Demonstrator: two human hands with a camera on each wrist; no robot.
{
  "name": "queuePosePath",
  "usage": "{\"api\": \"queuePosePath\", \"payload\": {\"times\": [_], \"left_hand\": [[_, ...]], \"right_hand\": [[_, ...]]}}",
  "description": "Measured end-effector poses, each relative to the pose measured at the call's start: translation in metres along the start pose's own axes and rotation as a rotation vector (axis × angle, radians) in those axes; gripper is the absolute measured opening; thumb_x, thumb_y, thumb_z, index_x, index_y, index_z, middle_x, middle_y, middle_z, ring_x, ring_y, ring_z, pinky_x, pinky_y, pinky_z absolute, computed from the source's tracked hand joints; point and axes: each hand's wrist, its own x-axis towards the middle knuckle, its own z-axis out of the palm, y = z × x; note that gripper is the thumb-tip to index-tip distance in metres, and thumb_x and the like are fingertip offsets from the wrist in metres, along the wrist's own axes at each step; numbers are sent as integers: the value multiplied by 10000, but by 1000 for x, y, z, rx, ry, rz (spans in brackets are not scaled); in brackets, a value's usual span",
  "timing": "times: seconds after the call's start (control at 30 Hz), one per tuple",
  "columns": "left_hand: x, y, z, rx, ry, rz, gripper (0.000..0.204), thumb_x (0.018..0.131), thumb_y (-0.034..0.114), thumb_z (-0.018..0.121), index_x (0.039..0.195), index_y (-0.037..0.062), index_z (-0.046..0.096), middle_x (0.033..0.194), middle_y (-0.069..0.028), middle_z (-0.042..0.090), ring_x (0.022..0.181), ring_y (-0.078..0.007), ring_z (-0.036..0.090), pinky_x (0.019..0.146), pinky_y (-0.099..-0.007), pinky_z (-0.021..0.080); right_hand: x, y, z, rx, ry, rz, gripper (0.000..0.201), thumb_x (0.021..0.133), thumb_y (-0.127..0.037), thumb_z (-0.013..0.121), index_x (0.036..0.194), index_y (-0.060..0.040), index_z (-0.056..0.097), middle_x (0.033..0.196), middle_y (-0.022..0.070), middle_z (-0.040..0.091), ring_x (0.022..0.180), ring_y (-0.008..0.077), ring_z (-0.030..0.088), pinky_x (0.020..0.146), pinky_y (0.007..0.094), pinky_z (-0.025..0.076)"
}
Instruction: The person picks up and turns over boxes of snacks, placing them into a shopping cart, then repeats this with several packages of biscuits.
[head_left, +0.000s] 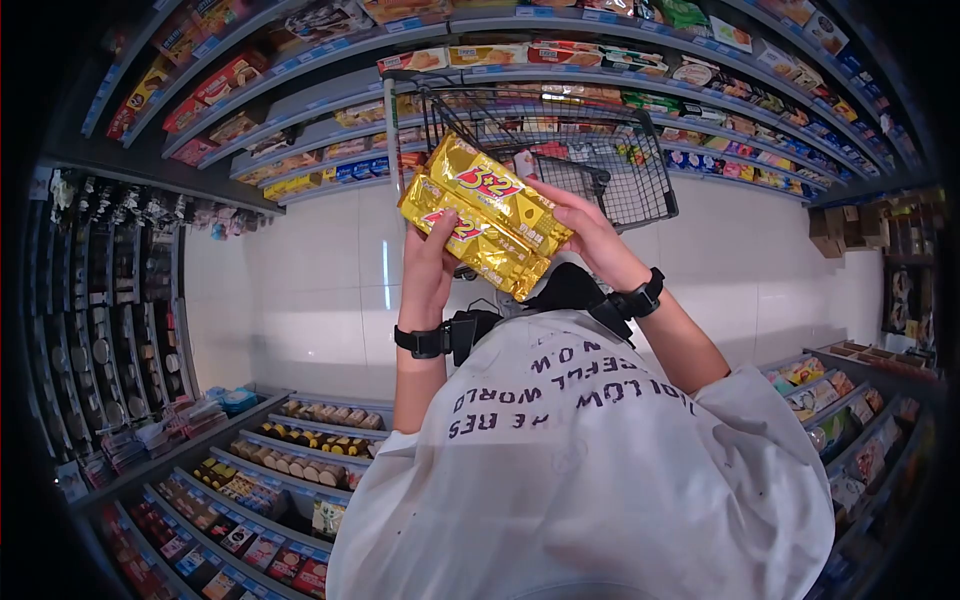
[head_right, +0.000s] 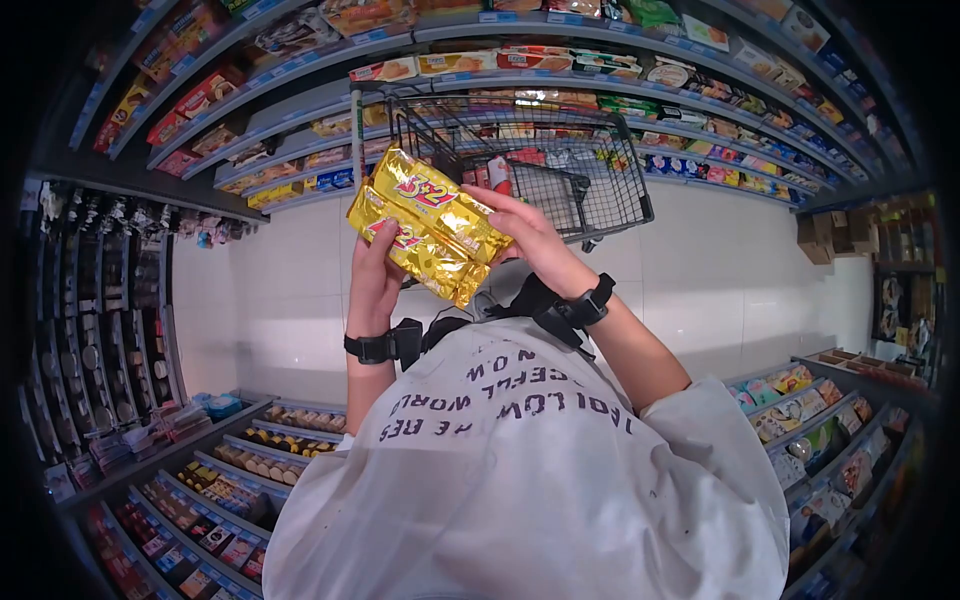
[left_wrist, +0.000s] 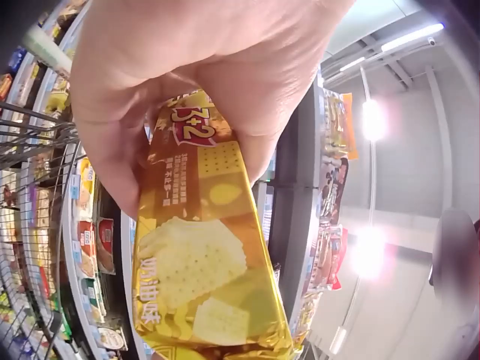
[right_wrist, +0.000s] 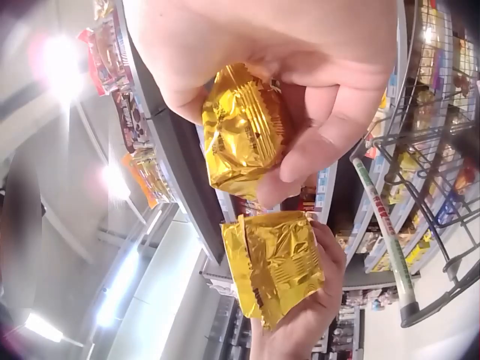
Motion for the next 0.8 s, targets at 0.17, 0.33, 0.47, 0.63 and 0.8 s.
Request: {"api": "queuePosePath", "payload": {"times": [0.17,0.33,0.47,0.63,0.8], "left_hand": [[-1,-2,-6,-78,7,11,438,910,118,613,1288,29,410,1179,-99,569,1010,-192,630,808,-327,565],[-9,0,1,122,3,58,424,904,117,621,1271,31,428,1151,-101,581,977,-180,640,769,-300,569],[-7,-10,1,291,-26,61,436,891,136,646,1258,26,436,1120,-93,597,968,-156,641,755,-278,565],[-1,-12,8,237,7,24,448,884,153,660,1255,29,440,1103,-83,603,951,-135,637,736,-252,551],[6,-19,-1,214,-12,-91,431,894,165,646,1248,29,441,1103,-77,600,935,-142,647,728,-260,558]], "right_hand": [[-3,2,0,26,-73,76,489,951,-226,434,1411,-67,394,1297,29,513,1080,97,549,818,259,504],[-4,-7,-11,123,-195,196,399,931,-153,457,1313,-57,396,1269,62,499,1140,118,518,902,285,465],[2,9,-8,-51,-161,162,361,912,-106,563,1223,-70,382,1266,100,509,1125,113,531,910,282,462],[2,-5,6,-91,-9,73,485,883,-160,667,1264,-44,391,1180,53,538,1083,102,530,931,262,418],[-1,-22,11,13,-92,93,650,888,-163,659,1419,-43,304,1272,70,512,1135,129,527,958,280,424]]}}
